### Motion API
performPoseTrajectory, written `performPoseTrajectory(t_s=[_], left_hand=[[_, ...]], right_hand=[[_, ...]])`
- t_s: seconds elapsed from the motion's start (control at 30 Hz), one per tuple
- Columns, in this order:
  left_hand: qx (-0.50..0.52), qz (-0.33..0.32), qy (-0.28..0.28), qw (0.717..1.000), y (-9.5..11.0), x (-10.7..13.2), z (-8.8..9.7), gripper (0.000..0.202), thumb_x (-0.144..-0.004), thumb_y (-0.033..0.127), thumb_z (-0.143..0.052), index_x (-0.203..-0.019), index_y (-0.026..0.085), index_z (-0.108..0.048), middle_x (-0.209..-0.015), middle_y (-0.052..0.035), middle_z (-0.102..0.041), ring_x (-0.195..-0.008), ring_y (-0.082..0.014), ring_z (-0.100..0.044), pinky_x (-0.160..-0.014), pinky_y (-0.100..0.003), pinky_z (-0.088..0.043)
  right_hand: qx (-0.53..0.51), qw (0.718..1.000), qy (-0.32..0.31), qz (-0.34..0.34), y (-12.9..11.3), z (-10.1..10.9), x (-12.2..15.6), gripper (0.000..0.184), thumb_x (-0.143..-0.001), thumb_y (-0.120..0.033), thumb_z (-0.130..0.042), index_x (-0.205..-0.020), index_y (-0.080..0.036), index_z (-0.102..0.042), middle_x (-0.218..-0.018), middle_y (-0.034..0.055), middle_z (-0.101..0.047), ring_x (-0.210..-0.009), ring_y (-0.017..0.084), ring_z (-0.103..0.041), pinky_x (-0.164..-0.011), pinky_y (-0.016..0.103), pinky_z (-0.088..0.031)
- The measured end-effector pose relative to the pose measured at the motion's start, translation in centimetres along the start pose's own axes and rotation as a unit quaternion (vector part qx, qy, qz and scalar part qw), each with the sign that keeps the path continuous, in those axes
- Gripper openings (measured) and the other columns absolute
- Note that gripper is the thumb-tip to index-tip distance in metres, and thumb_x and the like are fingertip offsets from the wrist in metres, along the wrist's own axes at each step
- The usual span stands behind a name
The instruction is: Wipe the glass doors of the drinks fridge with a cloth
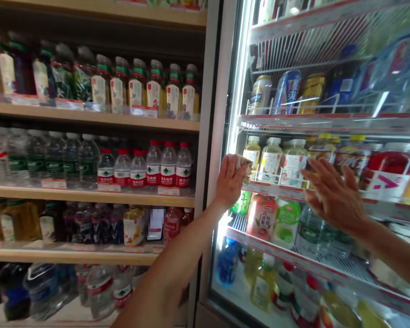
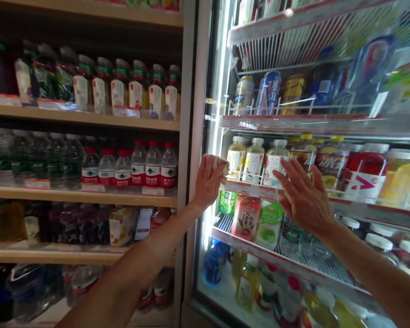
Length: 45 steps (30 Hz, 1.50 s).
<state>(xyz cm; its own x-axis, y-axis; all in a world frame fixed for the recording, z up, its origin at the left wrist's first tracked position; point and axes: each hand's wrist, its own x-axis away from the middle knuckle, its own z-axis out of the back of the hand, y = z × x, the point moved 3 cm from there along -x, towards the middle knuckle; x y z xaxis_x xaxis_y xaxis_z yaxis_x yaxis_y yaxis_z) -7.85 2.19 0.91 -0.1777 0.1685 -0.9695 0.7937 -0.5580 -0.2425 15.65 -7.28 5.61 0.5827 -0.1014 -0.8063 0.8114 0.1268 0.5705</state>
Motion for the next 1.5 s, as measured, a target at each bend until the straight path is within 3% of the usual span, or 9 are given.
performPoseTrajectory(t_s=[0.17,0.33,0.5,0.7,0.9,1.07,1.23,1.4,1.5], left_hand=[[0.036,-0.224,-0.101,0.969,1.6,2.5,0.6,0.037,-0.088,0.021,-0.046,-0.124,0.027,-0.050,-0.146,-0.0007,-0.034,-0.141,-0.0219,-0.011,-0.109,-0.039,-0.035],[-0.025,0.015,-0.020,0.999,-0.9,1.6,1.0,0.046,-0.087,0.016,-0.047,-0.132,0.021,-0.042,-0.153,-0.0085,-0.016,-0.141,-0.0271,-0.006,-0.110,-0.046,-0.031],[0.065,-0.267,-0.114,0.955,2.1,3.9,0.8,0.046,-0.085,0.017,-0.049,-0.130,0.028,-0.045,-0.151,-0.0020,-0.023,-0.140,-0.0256,-0.015,-0.112,-0.042,-0.026],[0.005,-0.034,0.005,0.999,1.0,0.7,0.4,0.061,-0.085,0.011,-0.049,-0.141,0.022,-0.029,-0.154,-0.0096,-0.003,-0.141,-0.0295,-0.007,-0.112,-0.048,-0.023],[0.100,-0.382,-0.115,0.911,6.0,1.3,-0.4,0.047,-0.090,0.021,-0.041,-0.137,0.027,-0.037,-0.152,0.0001,-0.017,-0.139,-0.0230,-0.018,-0.112,-0.038,-0.027],[0.043,-0.095,0.018,0.994,4.4,-3.5,-0.9,0.065,-0.085,0.010,-0.048,-0.144,0.020,-0.022,-0.153,-0.0101,-0.007,-0.141,-0.0284,-0.004,-0.113,-0.046,-0.023],[0.096,-0.360,-0.110,0.922,7.6,-2.8,-1.3,0.053,-0.088,0.018,-0.043,-0.139,0.026,-0.033,-0.151,-0.0021,-0.021,-0.140,-0.0227,-0.014,-0.113,-0.038,-0.025],[0.056,-0.116,-0.005,0.992,5.8,-7.1,-1.6,0.062,-0.087,0.012,-0.043,-0.144,0.022,-0.020,-0.153,-0.0080,-0.014,-0.141,-0.0253,-0.002,-0.114,-0.045,-0.022],[0.082,-0.197,-0.031,0.977,7.3,-7.3,-2.0,0.062,-0.088,0.011,-0.040,-0.145,0.021,-0.018,-0.153,-0.0060,-0.012,-0.141,-0.0242,-0.004,-0.114,-0.043,-0.022]], right_hand=[[-0.009,1.000,-0.022,-0.011,-0.4,-0.5,0.8,0.043,-0.089,-0.028,-0.043,-0.131,-0.019,-0.043,-0.142,0.0115,-0.039,-0.136,0.024,-0.029,-0.113,0.050,-0.016],[-0.015,1.000,-0.020,-0.002,-0.8,-0.7,1.6,0.046,-0.088,-0.027,-0.045,-0.133,-0.018,-0.041,-0.143,0.0125,-0.037,-0.137,0.025,-0.025,-0.113,0.051,-0.015],[-0.019,1.000,-0.022,-0.004,-1.6,-0.9,2.3,0.045,-0.085,-0.022,-0.044,-0.130,-0.018,-0.042,-0.144,0.0092,-0.037,-0.139,0.023,-0.020,-0.114,0.052,-0.012],[-0.012,1.000,-0.015,-0.021,-1.6,-0.3,2.6,0.041,-0.086,-0.020,-0.044,-0.127,-0.015,-0.046,-0.141,0.0102,-0.040,-0.139,0.022,-0.020,-0.115,0.049,-0.009],[-0.016,0.999,-0.016,-0.037,-1.2,0.4,4.1,0.043,-0.087,-0.020,-0.040,-0.129,-0.017,-0.045,-0.141,0.0074,-0.041,-0.140,0.018,-0.018,-0.116,0.046,-0.008],[0.008,0.997,-0.023,-0.074,-0.2,0.9,5.0,0.044,-0.086,-0.020,-0.041,-0.129,-0.014,-0.045,-0.141,0.0106,-0.040,-0.139,0.021,-0.020,-0.115,0.048,-0.011],[0.000,0.996,-0.019,-0.087,-0.3,1.1,5.3,0.044,-0.088,-0.020,-0.039,-0.131,-0.015,-0.044,-0.140,0.0085,-0.042,-0.139,0.020,-0.021,-0.115,0.046,-0.011],[-0.004,0.992,-0.015,-0.128,0.0,1.6,5.6,0.051,-0.087,-0.020,-0.039,-0.138,-0.015,-0.034,-0.144,0.0102,-0.036,-0.139,0.021,-0.020,-0.115,0.048,-0.013],[-0.008,0.991,-0.017,-0.131,-0.1,2.0,5.9,0.055,-0.087,-0.019,-0.039,-0.141,-0.017,-0.029,-0.145,0.0101,-0.035,-0.139,0.021,-0.020,-0.115,0.049,-0.014]])
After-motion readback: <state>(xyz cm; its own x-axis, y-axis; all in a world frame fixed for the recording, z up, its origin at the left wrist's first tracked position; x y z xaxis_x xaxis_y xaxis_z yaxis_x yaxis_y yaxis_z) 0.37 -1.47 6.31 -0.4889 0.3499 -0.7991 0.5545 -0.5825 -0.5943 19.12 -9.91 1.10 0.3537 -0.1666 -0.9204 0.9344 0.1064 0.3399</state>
